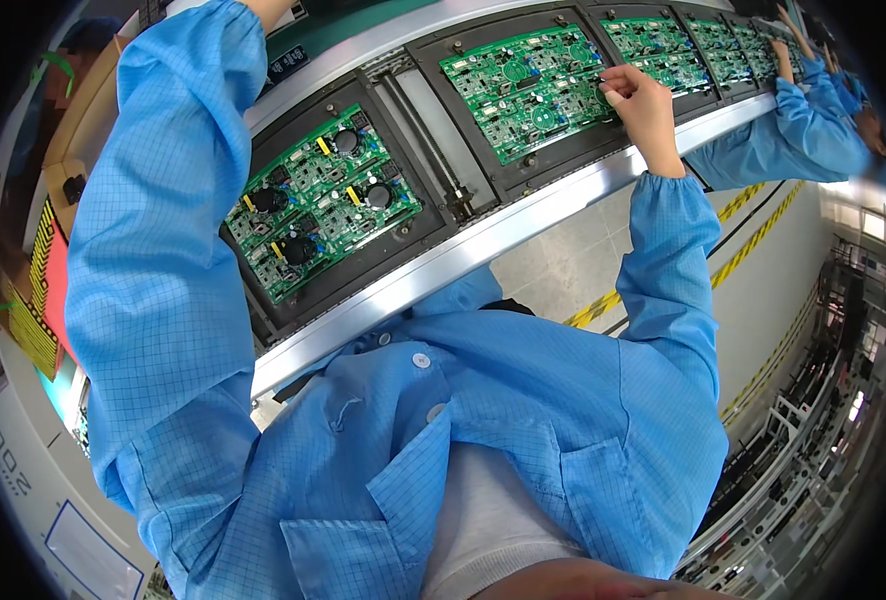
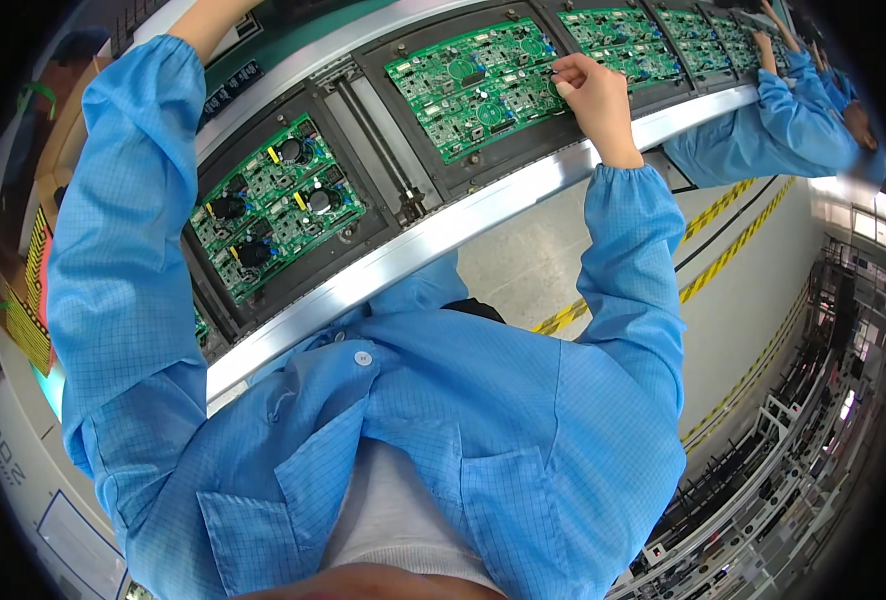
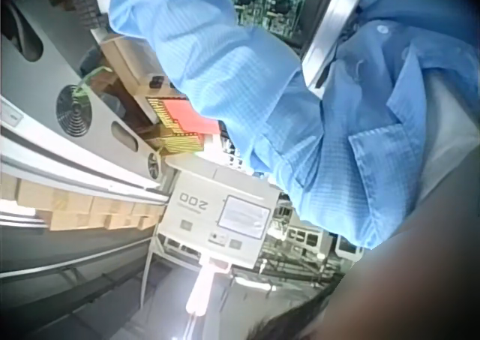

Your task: Assembling and inspecting printed circuit boards on an assembly line.

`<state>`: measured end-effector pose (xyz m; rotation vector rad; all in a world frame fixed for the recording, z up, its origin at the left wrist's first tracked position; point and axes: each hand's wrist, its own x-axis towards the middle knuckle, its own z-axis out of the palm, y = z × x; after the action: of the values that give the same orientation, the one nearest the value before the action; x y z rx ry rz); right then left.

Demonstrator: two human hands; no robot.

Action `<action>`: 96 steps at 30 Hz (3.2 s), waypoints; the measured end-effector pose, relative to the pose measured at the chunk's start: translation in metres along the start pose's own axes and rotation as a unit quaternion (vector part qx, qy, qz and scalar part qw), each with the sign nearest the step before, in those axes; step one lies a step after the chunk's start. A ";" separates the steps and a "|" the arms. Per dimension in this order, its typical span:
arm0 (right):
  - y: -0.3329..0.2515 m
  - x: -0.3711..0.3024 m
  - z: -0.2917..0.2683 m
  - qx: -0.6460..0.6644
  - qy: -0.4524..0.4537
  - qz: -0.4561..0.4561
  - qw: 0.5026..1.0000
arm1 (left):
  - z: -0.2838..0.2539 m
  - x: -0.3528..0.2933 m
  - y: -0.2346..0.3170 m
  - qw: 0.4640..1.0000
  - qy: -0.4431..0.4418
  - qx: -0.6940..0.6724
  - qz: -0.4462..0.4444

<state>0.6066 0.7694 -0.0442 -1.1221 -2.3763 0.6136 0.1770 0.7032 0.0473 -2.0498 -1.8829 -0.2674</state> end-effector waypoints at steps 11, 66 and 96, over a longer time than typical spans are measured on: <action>-0.006 -0.005 0.006 0.002 0.018 0.024 1.000 | -0.068 -0.025 0.084 0.978 0.003 -0.207 0.031; -0.007 -0.040 0.018 0.097 0.209 -0.038 0.972 | -0.022 -0.075 0.146 0.957 0.044 -0.094 0.271; -0.275 0.209 0.062 0.161 0.083 -0.423 0.888 | -0.045 -0.153 -0.103 0.973 0.166 -0.029 -0.157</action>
<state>0.2870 0.7656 0.1007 0.0517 -2.2010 0.5221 0.0633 0.5508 0.0457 -1.6077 -1.9890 -0.7043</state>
